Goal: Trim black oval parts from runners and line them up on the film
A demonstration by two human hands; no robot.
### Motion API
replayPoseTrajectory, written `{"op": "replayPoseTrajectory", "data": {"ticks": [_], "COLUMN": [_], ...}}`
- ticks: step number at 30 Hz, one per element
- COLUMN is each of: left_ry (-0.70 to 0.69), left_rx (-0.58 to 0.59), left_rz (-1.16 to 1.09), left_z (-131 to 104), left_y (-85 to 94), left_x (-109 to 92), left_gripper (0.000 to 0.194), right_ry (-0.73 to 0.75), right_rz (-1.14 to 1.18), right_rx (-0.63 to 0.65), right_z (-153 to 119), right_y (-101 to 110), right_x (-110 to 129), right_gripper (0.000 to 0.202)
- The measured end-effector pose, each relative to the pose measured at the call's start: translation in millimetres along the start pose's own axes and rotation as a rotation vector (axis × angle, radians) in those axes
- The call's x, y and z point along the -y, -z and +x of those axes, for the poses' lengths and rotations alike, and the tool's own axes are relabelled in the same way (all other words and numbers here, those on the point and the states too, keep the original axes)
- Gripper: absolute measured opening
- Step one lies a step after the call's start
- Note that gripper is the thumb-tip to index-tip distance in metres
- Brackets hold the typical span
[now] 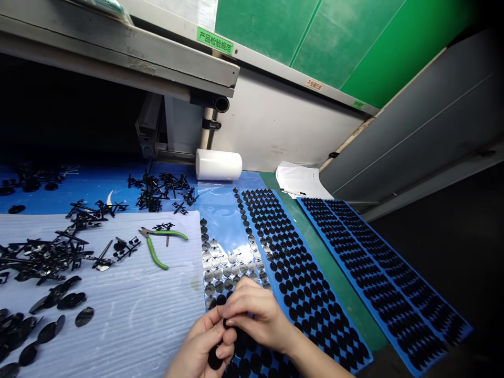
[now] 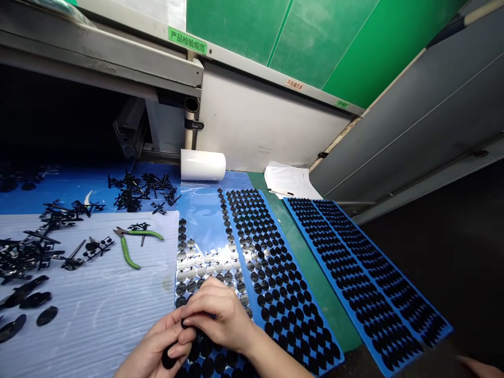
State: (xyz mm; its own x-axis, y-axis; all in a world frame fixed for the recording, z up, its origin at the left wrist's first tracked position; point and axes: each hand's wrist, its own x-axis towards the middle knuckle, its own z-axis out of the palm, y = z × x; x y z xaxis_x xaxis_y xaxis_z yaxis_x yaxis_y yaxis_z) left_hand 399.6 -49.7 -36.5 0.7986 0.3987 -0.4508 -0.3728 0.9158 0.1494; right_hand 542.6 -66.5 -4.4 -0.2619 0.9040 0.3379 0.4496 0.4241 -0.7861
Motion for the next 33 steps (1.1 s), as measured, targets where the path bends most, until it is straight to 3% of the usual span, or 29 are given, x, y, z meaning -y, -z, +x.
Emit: {"op": "replayPoseTrajectory", "data": {"ticks": [3,6,9,14,19,25,29,33], "left_ry": [-0.036,-0.084,-0.119,-0.15,-0.068,-0.136,-0.1,-0.129], "left_rx": [-0.089,-0.268,-0.371,-0.291,-0.127,-0.233,-0.283,-0.33], "left_rz": [0.07,0.156,0.218,0.355,0.618,0.683,0.643,0.445], "left_z": [-1.2,-6.6,-12.4,-13.6,-8.6,-6.2,-10.3,-13.7], "left_y": [-2.4,-8.8,-12.5,-6.3,-0.3,-0.8,-3.8,-7.2], "left_x": [0.6,-4.5,-10.3,-10.4,-9.2,-8.3,-6.6,-9.4], "left_gripper": [0.014,0.012,0.031,0.019,0.031,0.03,0.038,0.037], "right_ry": [0.009,-0.232,-0.348,-0.417,-0.437,-0.439,-0.428,-0.393], "right_rz": [-0.193,-0.471,-0.594,-0.699,-0.705,-0.697,-0.7,-0.682], "right_rx": [0.041,-0.067,-0.159,-0.163,-0.141,-0.137,-0.151,-0.184], "right_z": [6.5,11.4,10.8,4.9,3.4,2.5,2.9,6.4], "right_y": [9.7,30.2,49.4,53.0,47.7,47.3,46.2,38.4], "right_x": [-5.5,-27.5,-55.2,-76.2,-75.9,-80.3,-81.8,-58.2], "right_gripper": [0.005,0.009,0.013,0.009,0.007,0.007,0.004,0.009]}}
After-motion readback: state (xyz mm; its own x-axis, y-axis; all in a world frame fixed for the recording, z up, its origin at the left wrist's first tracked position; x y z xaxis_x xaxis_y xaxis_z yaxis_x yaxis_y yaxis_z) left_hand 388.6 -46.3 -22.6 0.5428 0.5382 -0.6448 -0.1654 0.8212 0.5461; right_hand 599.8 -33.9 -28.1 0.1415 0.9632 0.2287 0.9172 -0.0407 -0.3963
